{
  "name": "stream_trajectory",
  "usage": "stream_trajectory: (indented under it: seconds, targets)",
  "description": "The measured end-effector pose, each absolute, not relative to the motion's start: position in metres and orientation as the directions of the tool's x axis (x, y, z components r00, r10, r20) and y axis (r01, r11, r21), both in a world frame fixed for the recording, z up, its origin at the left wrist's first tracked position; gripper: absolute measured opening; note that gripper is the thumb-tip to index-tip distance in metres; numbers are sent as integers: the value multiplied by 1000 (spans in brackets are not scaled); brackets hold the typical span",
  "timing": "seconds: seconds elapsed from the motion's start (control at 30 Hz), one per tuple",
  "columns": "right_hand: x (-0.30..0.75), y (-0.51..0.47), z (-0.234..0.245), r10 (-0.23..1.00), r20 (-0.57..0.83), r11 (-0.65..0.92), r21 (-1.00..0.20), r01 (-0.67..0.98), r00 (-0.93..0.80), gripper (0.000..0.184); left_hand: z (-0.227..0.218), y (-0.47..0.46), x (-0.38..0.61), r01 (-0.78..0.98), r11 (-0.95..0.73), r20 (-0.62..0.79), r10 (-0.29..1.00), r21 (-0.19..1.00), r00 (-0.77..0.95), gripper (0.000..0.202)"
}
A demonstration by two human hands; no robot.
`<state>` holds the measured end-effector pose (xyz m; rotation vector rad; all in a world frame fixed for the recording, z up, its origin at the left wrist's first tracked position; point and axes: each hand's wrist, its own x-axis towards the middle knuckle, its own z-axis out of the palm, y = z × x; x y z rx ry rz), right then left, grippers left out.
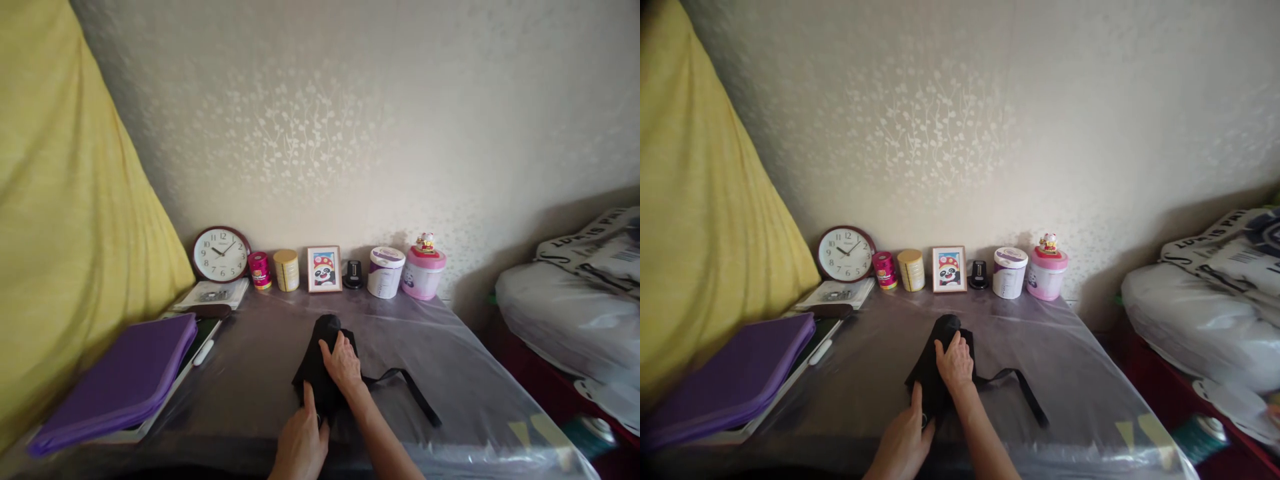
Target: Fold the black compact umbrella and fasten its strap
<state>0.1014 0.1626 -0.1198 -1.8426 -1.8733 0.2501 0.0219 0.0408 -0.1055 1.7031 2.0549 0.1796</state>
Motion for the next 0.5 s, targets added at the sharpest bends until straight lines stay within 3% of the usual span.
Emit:
stream_trajectory:
  seconds: [0.3,0.5]
  targets:
    - [79,159,-108,991,120,3,-402,915,50,68,-96,43,31,922,228,-315,941,313,-125,62]
    - [77,147,-106,995,90,0,-441,897,44,72,-95,39,28,926,217,-389,917,309,-85,65]
